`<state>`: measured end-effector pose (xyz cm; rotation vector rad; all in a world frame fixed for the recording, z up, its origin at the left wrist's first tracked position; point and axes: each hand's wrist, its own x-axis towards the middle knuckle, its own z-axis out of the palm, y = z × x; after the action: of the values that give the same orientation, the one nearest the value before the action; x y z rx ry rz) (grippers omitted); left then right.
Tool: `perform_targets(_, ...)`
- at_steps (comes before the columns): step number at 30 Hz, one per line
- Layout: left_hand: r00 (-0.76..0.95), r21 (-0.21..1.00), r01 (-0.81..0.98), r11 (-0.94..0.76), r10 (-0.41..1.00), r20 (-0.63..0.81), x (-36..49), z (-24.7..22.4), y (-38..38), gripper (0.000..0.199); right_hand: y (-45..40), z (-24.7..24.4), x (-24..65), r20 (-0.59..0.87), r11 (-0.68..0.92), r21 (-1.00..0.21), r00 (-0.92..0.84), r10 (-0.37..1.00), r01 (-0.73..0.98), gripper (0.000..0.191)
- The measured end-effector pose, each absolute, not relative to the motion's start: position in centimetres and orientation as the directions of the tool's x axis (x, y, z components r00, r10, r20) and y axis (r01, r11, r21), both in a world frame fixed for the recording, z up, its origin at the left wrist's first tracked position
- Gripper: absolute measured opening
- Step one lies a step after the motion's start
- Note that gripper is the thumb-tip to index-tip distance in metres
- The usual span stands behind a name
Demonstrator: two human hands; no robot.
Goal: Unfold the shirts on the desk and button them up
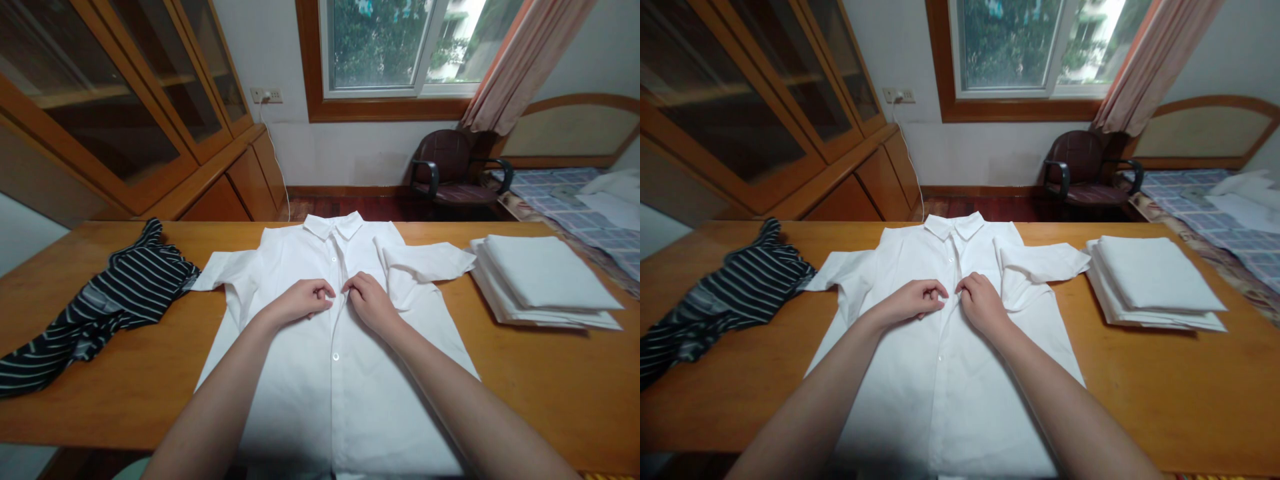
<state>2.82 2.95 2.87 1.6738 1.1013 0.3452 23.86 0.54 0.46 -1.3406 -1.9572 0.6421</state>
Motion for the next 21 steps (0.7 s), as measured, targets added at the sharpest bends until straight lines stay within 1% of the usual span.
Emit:
perform_targets(8,0.525,0.874,0.486,-0.010,0.803,-0.282,2.87,2.47,3.03,0.019,0.55,0.41,23.88,0.252,0.351,-0.716,-0.245,0.936,0.604,0.025)
perform_targets(13,0.516,0.875,0.485,-0.010,0.811,-0.277,2.84,2.14,3.11,0.019,0.46,0.67,23.79,0.243,0.351,-0.700,-0.254,0.936,0.622,0.024)
perform_targets(18,0.500,0.874,0.486,0.006,0.818,-0.284,2.84,2.06,3.15,0.020,0.23,1.14,23.55,0.229,0.343,-0.676,-0.257,0.939,0.652,0.010)
perform_targets(21,0.498,0.875,0.483,0.013,0.818,-0.287,2.84,2.02,3.20,0.021,0.18,1.13,23.52,0.217,0.326,-0.686,-0.245,0.945,0.650,0.003)
